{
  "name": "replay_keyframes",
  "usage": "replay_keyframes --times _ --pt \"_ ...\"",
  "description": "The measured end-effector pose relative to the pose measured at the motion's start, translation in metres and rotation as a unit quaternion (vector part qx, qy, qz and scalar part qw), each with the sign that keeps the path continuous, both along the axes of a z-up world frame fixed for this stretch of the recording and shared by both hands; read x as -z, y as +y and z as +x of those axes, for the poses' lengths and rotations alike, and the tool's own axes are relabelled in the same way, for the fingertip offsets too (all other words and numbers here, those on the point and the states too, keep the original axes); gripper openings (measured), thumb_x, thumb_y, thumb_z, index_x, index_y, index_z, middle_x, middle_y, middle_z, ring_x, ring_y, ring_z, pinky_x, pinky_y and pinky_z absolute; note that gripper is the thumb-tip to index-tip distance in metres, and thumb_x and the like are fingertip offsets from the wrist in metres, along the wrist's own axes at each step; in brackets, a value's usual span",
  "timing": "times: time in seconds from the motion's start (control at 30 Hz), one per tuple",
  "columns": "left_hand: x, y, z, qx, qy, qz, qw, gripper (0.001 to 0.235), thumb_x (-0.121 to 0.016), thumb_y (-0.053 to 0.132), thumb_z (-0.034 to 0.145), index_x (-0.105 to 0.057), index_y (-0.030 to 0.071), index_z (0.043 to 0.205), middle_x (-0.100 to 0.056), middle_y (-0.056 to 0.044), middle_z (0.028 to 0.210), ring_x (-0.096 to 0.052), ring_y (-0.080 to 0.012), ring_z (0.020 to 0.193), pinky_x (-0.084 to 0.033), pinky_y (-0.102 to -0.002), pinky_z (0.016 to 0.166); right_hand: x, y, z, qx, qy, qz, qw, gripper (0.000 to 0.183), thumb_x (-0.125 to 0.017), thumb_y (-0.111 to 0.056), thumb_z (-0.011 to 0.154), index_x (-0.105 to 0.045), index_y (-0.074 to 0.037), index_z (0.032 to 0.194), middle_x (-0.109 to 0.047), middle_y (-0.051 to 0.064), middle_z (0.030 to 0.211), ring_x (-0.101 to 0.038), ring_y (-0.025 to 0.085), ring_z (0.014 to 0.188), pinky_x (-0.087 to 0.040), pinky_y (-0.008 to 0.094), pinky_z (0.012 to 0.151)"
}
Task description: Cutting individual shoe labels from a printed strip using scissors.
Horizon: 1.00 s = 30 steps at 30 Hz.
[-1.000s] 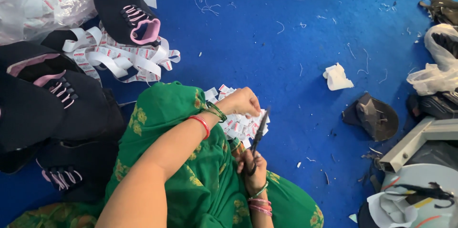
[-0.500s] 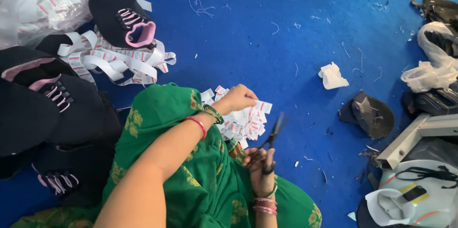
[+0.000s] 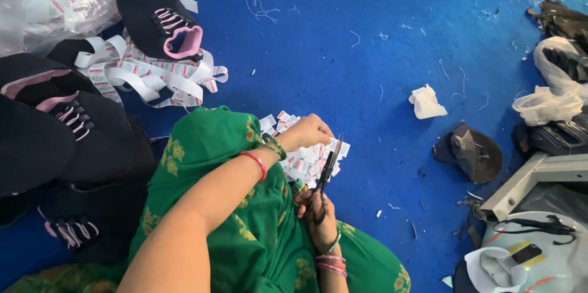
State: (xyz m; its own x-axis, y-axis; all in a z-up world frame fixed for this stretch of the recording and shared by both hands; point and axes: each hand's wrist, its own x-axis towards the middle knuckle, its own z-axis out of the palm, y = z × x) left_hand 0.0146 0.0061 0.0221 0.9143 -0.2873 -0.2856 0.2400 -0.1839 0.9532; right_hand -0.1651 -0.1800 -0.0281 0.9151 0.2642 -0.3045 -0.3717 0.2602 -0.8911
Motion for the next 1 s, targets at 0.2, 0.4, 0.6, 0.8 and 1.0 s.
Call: replay_keyframes --times 0.2,0.4,0.6,0.8,1.0 --pt "-0.009 0.002 -0.003 0.002 -0.011 0.014 1.0 0.025 -0.078 0.019 0.075 -0.083 0.007 0.097 -0.079 -0.008 0.086 -0.072 -0.013 0.076 -0.056 -0.03 0.068 0.01 0.0 0.001 0.008 -0.001 -0.011 1.0 0.033 -0.053 -0.031 0.104 -0.065 0.0 0.099 -0.071 0.011 0.09 -0.06 0.012 0.065 -0.051 0.027 0.061" --pt "-0.018 0.009 -0.004 0.013 -0.019 0.005 1.0 0.024 -0.079 0.019 0.076 -0.082 0.007 0.097 -0.079 -0.007 0.082 -0.07 -0.0133 0.071 -0.054 -0.028 0.062 0.024 -0.009 -0.001 0.032 0.01 -0.092 0.995 0.029 -0.061 -0.027 0.102 -0.064 -0.001 0.089 -0.067 0.009 0.075 -0.054 0.013 0.053 -0.043 0.026 0.049" --pt "-0.004 0.003 -0.024 0.166 0.04 -0.074 0.983 0.023 -0.08 0.016 0.074 -0.081 0.002 0.092 -0.076 -0.003 0.078 -0.067 -0.01 0.062 -0.055 -0.028 0.052 -0.021 0.003 0.011 0.153 -0.012 -0.006 0.988 0.035 -0.055 -0.029 0.103 -0.068 0.001 0.092 -0.062 0.007 0.07 -0.056 0.012 0.06 -0.044 0.024 0.056" --pt "-0.009 0.007 -0.02 0.267 -0.049 0.026 0.962 0.018 -0.077 0.019 0.08 -0.08 0.003 0.089 -0.075 -0.006 0.074 -0.071 -0.0133 0.064 -0.052 -0.029 0.054 -0.019 -0.026 0.024 0.256 -0.018 0.055 0.965 0.018 -0.067 -0.016 0.099 -0.062 0.0 0.094 -0.064 0.008 0.081 -0.057 0.015 0.066 -0.049 0.03 0.062" --pt "-0.011 0.003 -0.006 0.055 -0.016 -0.015 0.998 0.019 -0.074 0.021 0.081 -0.08 0.005 0.09 -0.075 -0.004 0.078 -0.07 -0.0085 0.068 -0.062 -0.028 0.06 -0.03 -0.02 0.005 0.11 0.029 0.145 0.983 0.061 -0.044 -0.054 0.105 -0.064 0.003 0.099 -0.068 0.013 0.087 -0.062 0.019 0.074 -0.051 0.032 0.074"
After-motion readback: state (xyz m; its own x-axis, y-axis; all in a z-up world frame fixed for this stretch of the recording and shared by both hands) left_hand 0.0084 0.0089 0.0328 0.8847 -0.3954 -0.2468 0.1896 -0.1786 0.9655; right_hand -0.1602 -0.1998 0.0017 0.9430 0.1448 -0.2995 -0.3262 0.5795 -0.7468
